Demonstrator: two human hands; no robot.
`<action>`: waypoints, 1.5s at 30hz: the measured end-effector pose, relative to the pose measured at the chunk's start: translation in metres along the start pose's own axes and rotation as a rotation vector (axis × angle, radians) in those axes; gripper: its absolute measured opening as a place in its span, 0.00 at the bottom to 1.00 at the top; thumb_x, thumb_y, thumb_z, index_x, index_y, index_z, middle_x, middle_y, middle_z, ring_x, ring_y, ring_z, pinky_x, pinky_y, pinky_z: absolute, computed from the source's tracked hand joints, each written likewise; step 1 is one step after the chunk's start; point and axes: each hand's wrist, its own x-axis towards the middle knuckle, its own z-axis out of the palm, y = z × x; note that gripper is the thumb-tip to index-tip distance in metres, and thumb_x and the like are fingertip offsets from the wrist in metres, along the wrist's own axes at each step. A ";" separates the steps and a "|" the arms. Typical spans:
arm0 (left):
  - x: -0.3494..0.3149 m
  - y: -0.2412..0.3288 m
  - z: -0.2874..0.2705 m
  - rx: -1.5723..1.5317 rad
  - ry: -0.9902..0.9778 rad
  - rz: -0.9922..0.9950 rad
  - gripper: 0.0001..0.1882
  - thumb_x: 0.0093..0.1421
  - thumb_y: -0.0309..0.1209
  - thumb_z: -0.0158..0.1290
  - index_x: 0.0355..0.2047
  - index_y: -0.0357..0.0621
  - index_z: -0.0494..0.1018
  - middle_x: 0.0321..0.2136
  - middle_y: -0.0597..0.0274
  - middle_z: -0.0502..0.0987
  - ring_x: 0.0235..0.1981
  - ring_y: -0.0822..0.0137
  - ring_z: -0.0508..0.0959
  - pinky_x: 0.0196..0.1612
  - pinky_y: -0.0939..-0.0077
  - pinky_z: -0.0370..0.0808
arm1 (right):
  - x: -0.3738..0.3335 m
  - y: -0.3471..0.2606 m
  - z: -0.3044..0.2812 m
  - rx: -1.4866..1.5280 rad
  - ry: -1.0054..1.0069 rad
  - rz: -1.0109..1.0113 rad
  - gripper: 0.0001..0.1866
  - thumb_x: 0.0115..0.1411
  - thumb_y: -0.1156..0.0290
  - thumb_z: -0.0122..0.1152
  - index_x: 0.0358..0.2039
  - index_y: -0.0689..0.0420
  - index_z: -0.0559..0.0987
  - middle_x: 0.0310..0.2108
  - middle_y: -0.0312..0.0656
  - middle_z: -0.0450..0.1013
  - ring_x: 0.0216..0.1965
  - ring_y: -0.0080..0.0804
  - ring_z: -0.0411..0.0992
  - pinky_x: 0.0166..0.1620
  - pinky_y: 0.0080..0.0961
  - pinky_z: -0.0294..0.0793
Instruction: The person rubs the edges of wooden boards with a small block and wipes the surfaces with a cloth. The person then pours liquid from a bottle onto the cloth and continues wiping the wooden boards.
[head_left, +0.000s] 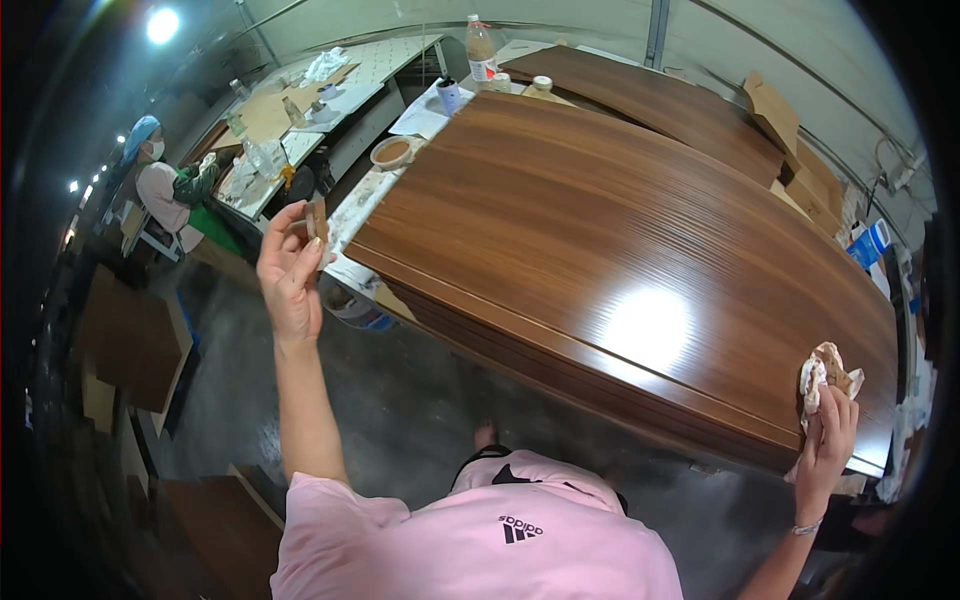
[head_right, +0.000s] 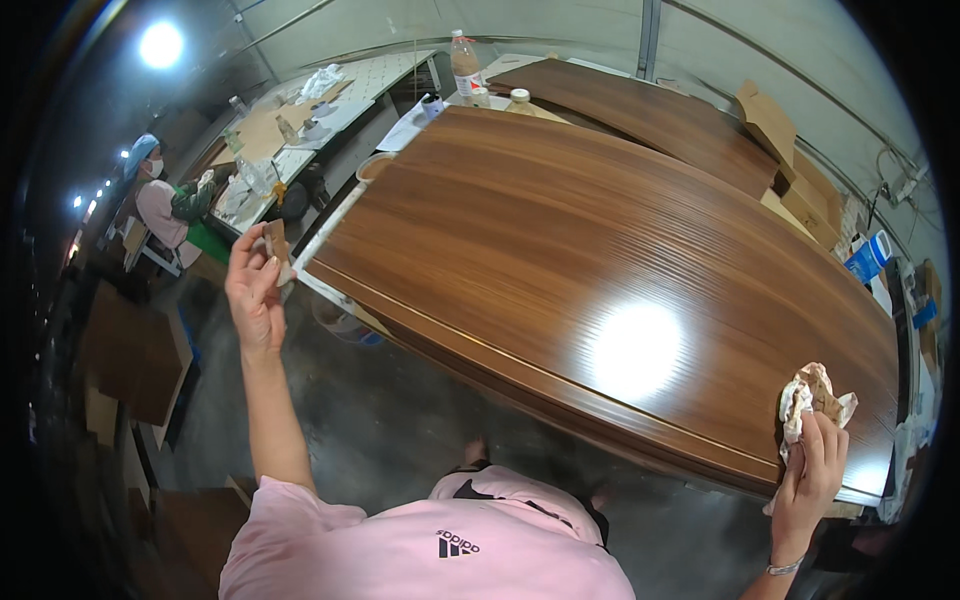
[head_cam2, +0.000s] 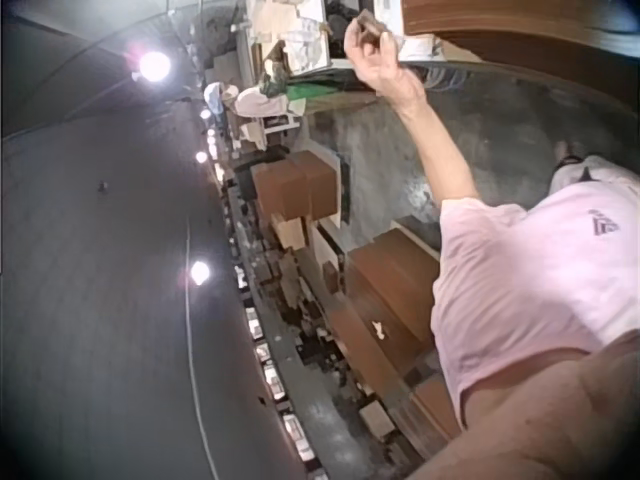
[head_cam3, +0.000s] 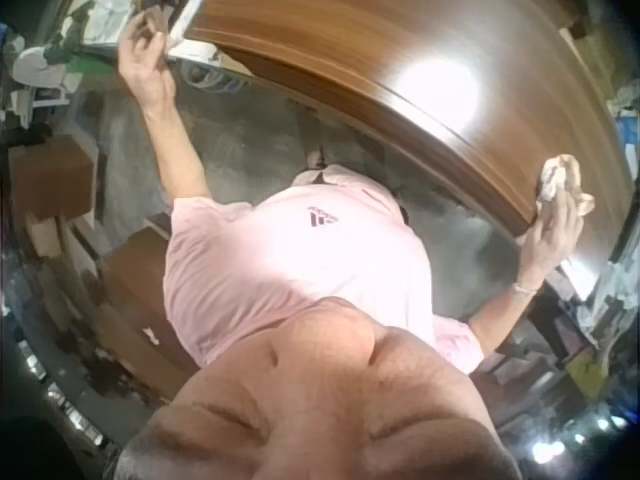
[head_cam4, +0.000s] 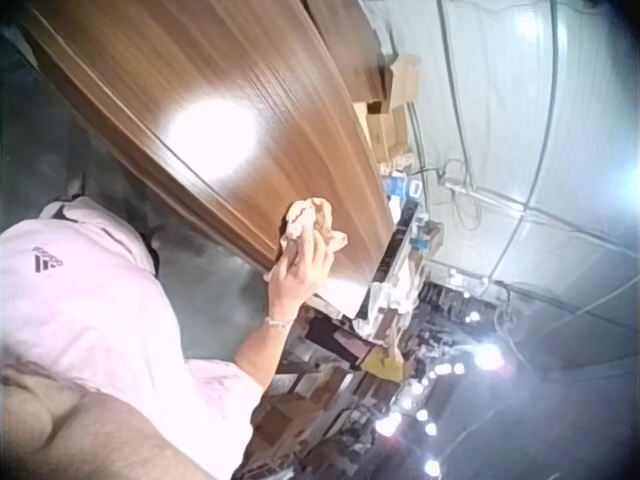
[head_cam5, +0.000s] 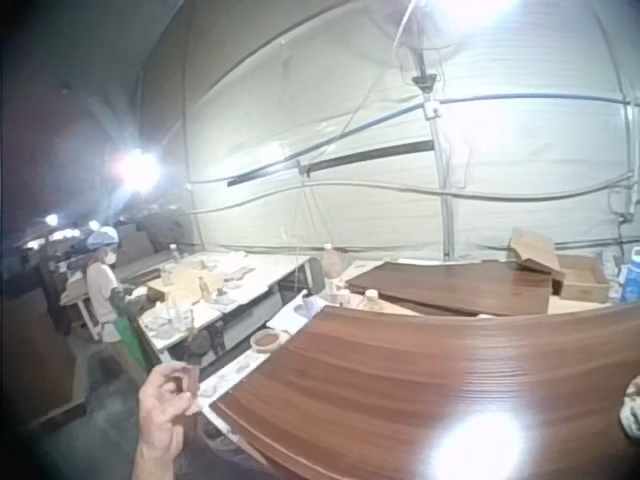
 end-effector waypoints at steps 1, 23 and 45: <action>-0.019 0.011 0.018 0.150 0.004 0.045 0.24 0.60 0.20 0.56 0.58 0.38 0.69 0.47 0.60 0.75 0.43 0.73 0.75 0.41 0.81 0.76 | -0.004 0.019 -0.003 -0.001 -0.020 -0.025 0.20 0.59 0.84 0.52 0.53 0.63 0.76 0.48 0.50 0.73 0.50 0.49 0.69 0.55 0.38 0.68; -0.205 -0.028 0.194 1.005 0.230 0.344 0.24 0.51 0.19 0.62 0.51 0.45 0.80 0.29 0.56 0.70 0.29 0.57 0.73 0.35 0.64 0.73 | -0.025 0.230 0.033 0.108 -0.020 -0.148 0.17 0.63 0.82 0.52 0.53 0.62 0.75 0.53 0.47 0.70 0.55 0.44 0.67 0.60 0.33 0.64; -0.273 0.006 0.300 0.697 -0.252 0.446 0.27 0.48 0.13 0.61 0.51 0.43 0.81 0.30 0.63 0.71 0.30 0.67 0.71 0.35 0.75 0.70 | -0.021 0.221 0.033 0.081 0.125 -0.156 0.11 0.59 0.76 0.60 0.43 0.56 0.79 0.44 0.41 0.75 0.48 0.46 0.72 0.50 0.36 0.72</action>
